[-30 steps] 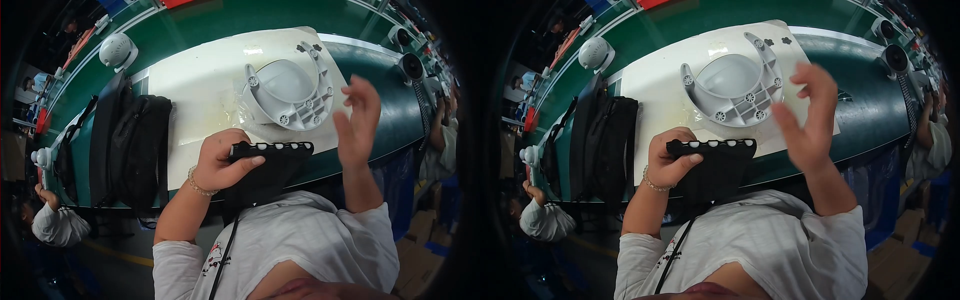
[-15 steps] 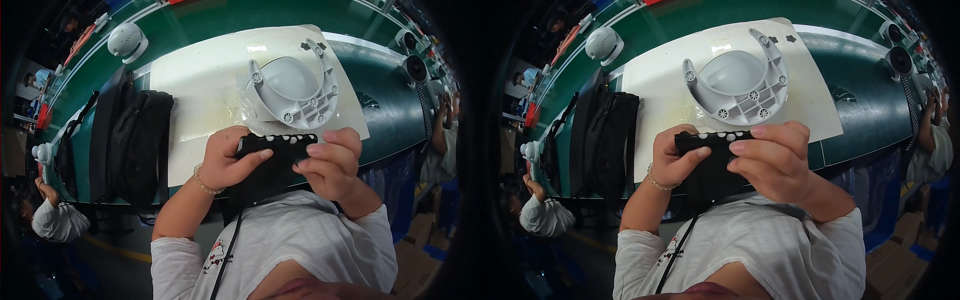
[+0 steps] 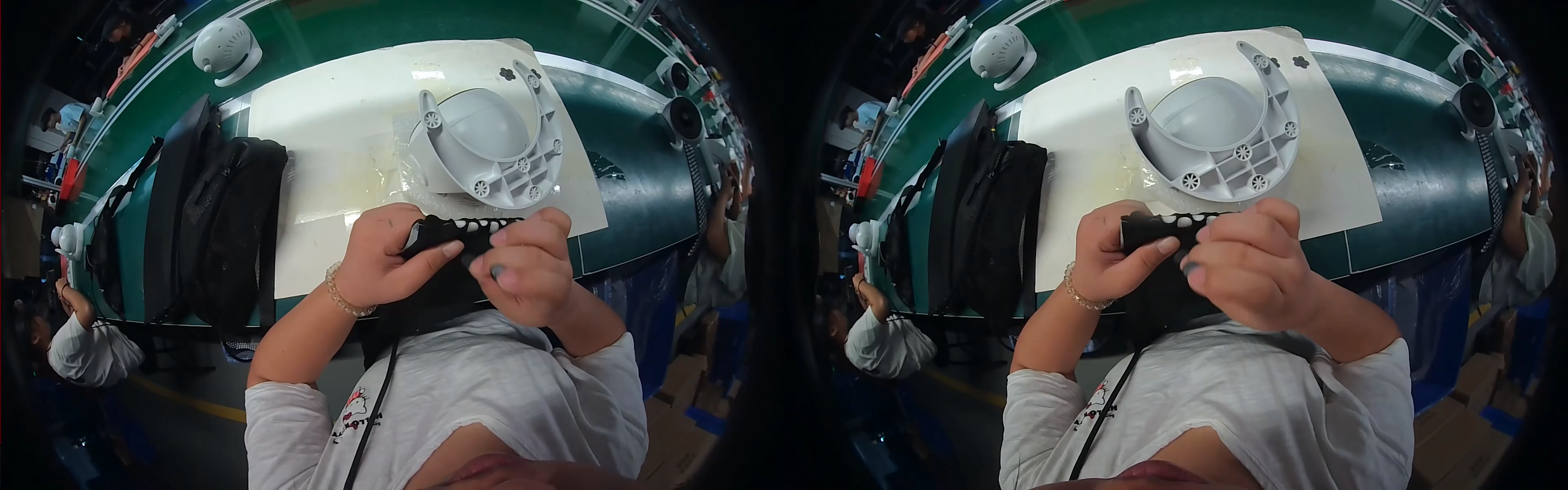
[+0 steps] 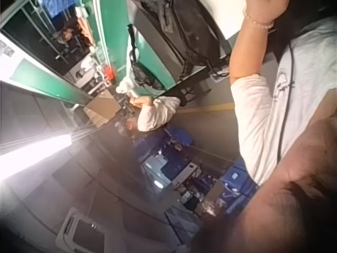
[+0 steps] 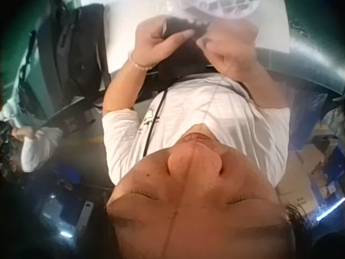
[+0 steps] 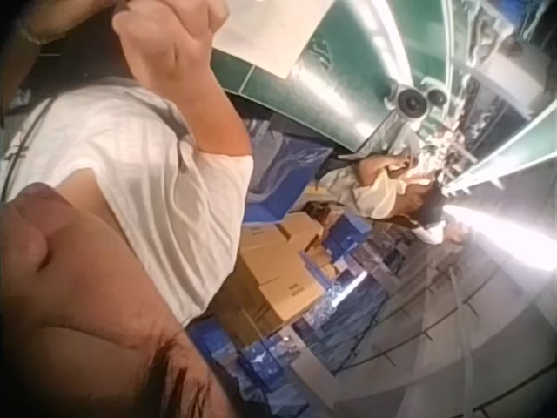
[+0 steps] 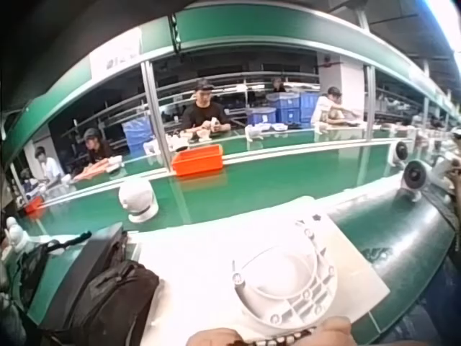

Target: Manually assembling the base components of security camera housings on a production line.

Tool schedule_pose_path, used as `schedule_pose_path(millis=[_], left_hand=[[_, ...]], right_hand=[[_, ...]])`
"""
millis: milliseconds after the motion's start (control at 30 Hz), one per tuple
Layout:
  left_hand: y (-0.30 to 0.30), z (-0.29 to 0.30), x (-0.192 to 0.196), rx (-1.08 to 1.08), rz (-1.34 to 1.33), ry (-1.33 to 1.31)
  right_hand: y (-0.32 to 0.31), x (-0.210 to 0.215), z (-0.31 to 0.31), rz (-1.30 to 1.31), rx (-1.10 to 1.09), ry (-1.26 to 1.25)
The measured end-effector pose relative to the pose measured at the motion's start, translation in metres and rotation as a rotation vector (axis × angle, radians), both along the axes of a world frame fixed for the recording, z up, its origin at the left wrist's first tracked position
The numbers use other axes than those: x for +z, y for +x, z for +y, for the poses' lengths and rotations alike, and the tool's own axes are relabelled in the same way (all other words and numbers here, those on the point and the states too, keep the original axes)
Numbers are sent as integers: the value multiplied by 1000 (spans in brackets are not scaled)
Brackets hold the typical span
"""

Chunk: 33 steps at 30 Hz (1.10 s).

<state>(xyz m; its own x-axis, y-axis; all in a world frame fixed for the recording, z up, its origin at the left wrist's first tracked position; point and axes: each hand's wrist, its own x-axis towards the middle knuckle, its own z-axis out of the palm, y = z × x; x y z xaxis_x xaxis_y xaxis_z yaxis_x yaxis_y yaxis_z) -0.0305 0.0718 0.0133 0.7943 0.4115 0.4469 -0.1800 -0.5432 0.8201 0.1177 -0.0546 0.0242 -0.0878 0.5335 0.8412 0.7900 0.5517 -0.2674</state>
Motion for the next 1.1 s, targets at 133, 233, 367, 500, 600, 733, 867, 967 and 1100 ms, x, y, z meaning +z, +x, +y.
schedule_pose_path(millis=[133, 233, 367, 500, 600, 733, 867, 967, 1100], left_hand=[[3, -2, -1, -38, -68, 93], [4, -1, -2, -58, -65, 90], [5, -2, -7, -72, -90, 83], [7, -4, -2, -84, -47, 50], [7, -5, -6, -66, -41, 138], [12, -9, -4, -31, -93, 250], [14, -12, -4, 69, -232, 451], [14, -9, -11, 94, -230, 506], [20, -12, -10, 155, -204, 469]], right_hand=[[-4, 14, 9, 258, 139, -24], [-5, 10, 15, 211, 162, -34], [-5, 7, 21, 110, 289, 102], [-8, -1, 18, 73, 384, 108], [-1, 3, 2, 396, 327, -90], [38, 27, 6, 365, 109, -133], [51, 39, 17, 572, 182, -314], [54, 51, 20, 699, 206, -439], [51, 62, 21, 714, 174, -600]])
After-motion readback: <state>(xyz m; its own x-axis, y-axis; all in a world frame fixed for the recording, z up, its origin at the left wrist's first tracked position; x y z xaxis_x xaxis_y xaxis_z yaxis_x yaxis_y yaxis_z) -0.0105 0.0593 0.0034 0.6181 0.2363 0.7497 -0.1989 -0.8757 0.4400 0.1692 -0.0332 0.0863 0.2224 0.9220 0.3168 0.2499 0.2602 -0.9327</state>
